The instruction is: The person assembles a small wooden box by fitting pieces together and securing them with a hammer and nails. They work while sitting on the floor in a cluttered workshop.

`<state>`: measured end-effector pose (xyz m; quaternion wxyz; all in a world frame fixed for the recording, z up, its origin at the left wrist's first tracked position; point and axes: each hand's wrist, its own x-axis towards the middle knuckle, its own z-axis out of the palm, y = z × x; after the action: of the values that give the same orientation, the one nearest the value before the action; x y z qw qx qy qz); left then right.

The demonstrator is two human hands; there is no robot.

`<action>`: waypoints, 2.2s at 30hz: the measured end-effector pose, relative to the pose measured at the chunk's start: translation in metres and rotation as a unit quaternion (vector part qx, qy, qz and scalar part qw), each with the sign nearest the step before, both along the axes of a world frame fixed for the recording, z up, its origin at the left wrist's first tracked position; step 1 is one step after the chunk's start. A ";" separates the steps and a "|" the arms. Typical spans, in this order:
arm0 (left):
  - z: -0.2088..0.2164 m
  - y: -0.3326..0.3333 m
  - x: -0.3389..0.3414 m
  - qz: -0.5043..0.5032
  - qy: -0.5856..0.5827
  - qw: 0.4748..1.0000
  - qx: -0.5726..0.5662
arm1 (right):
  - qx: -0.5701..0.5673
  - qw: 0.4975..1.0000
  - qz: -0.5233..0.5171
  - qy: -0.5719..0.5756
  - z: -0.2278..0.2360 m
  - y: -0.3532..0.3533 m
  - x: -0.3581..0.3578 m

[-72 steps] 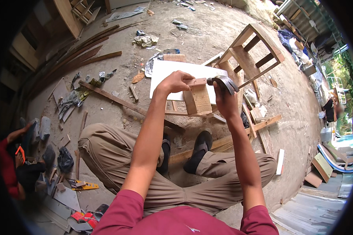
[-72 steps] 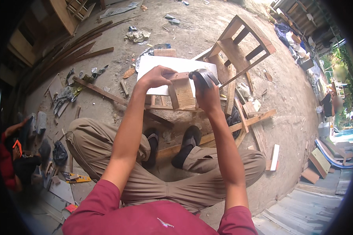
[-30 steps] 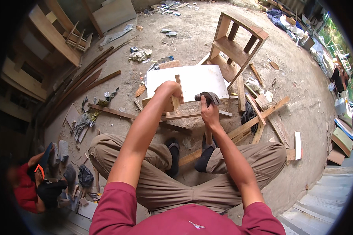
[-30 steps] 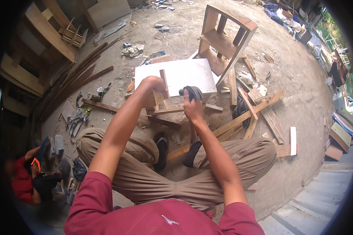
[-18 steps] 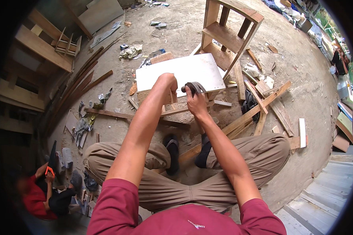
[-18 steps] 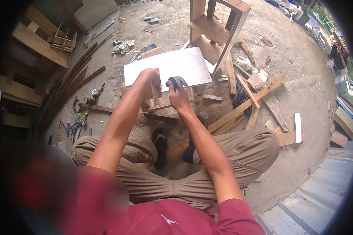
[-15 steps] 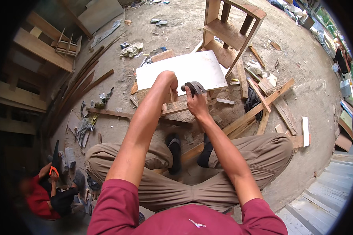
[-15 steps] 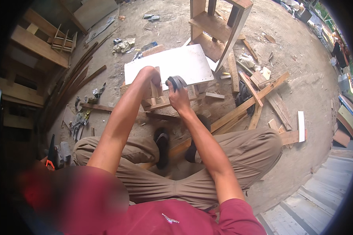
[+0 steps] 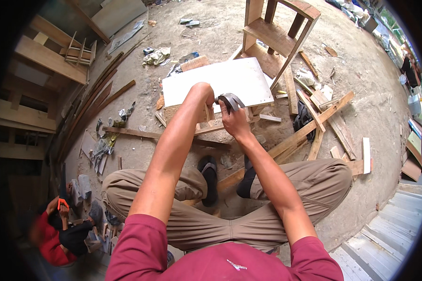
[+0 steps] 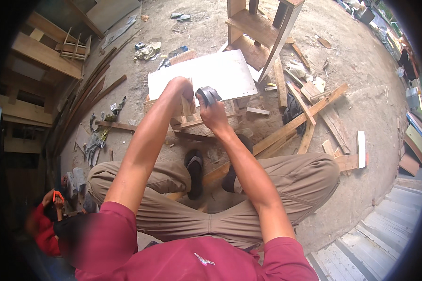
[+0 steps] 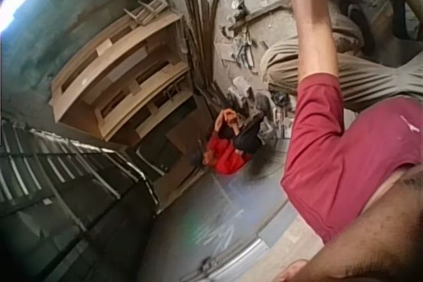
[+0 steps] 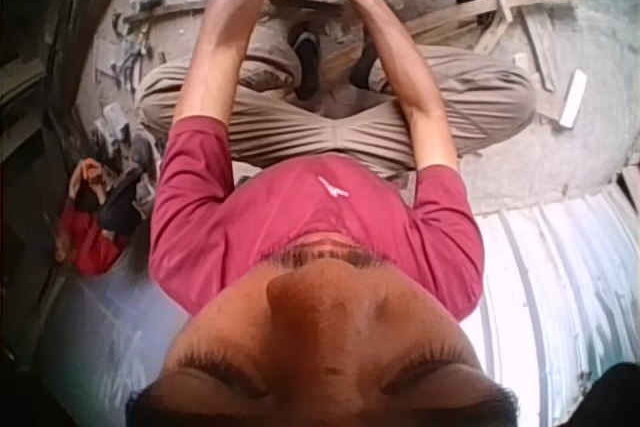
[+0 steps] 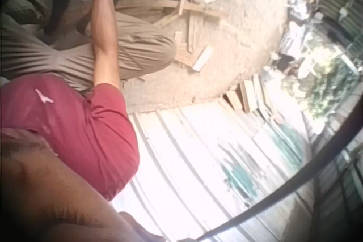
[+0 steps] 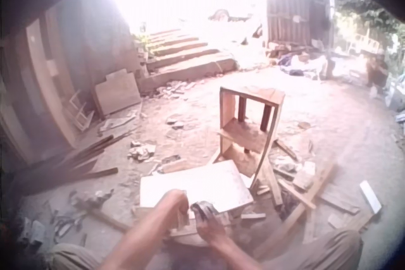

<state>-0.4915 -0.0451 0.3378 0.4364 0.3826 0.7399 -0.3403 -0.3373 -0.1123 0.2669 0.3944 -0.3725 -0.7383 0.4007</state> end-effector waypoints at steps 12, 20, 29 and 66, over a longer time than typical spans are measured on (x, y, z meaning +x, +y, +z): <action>-0.015 -0.004 -0.010 0.026 0.014 0.999 0.038 | 0.022 0.998 -0.019 0.052 0.002 -0.005 0.007; 0.014 -0.048 -0.054 -0.087 -0.097 0.964 0.232 | -0.081 0.988 -0.116 0.065 -0.010 -0.020 0.021; 0.012 -0.084 -0.071 0.288 -0.478 0.615 0.558 | -0.234 0.953 -0.073 0.177 0.032 -0.034 -0.027; -0.096 -0.007 0.000 0.487 -0.342 0.448 0.667 | -0.225 0.963 -0.125 0.075 0.042 0.022 -0.007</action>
<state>-0.4911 -0.0524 0.2414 0.3592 0.2182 0.5952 0.6849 -0.3440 -0.0903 0.3087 0.4017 -0.5099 -0.5446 0.5311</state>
